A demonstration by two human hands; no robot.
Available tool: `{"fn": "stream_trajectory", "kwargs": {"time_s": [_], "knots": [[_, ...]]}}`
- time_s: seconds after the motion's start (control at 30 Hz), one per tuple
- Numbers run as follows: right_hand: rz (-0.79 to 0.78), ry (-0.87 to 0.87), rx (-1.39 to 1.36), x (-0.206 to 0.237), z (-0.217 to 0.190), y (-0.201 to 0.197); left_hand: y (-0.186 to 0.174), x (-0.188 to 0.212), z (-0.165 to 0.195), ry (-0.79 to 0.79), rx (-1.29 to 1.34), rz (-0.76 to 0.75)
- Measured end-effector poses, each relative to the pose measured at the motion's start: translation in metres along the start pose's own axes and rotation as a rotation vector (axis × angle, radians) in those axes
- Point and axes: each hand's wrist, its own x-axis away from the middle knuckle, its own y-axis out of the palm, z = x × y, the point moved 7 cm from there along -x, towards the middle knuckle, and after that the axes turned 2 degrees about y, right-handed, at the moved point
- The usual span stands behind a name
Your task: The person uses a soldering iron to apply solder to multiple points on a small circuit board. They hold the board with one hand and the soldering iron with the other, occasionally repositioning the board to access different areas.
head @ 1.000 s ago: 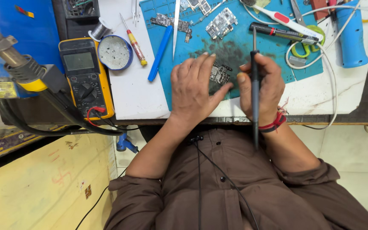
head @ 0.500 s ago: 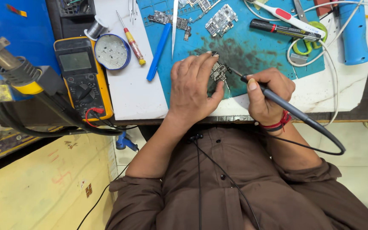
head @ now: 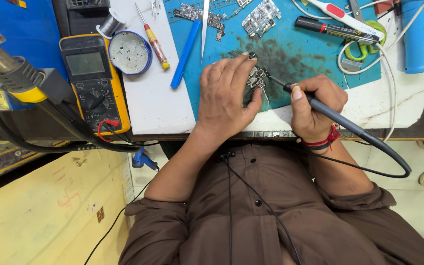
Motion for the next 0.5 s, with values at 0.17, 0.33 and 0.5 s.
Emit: {"fn": "stream_trajectory", "kwargs": {"time_s": [0.17, 0.33, 0.5], "knots": [[-0.006, -0.026, 0.008, -0.0003, -0.0026, 0.0006, -0.0003, 0.0, 0.0003, 0.008, -0.001, 0.006], [-0.006, -0.016, 0.043, 0.0003, -0.004, -0.0001, -0.0018, -0.0013, 0.0002, 0.003, 0.006, 0.002], [0.012, -0.04, 0.077, -0.0022, -0.0055, 0.0003, -0.0021, -0.0039, 0.0015, 0.003, 0.026, 0.022]]}}
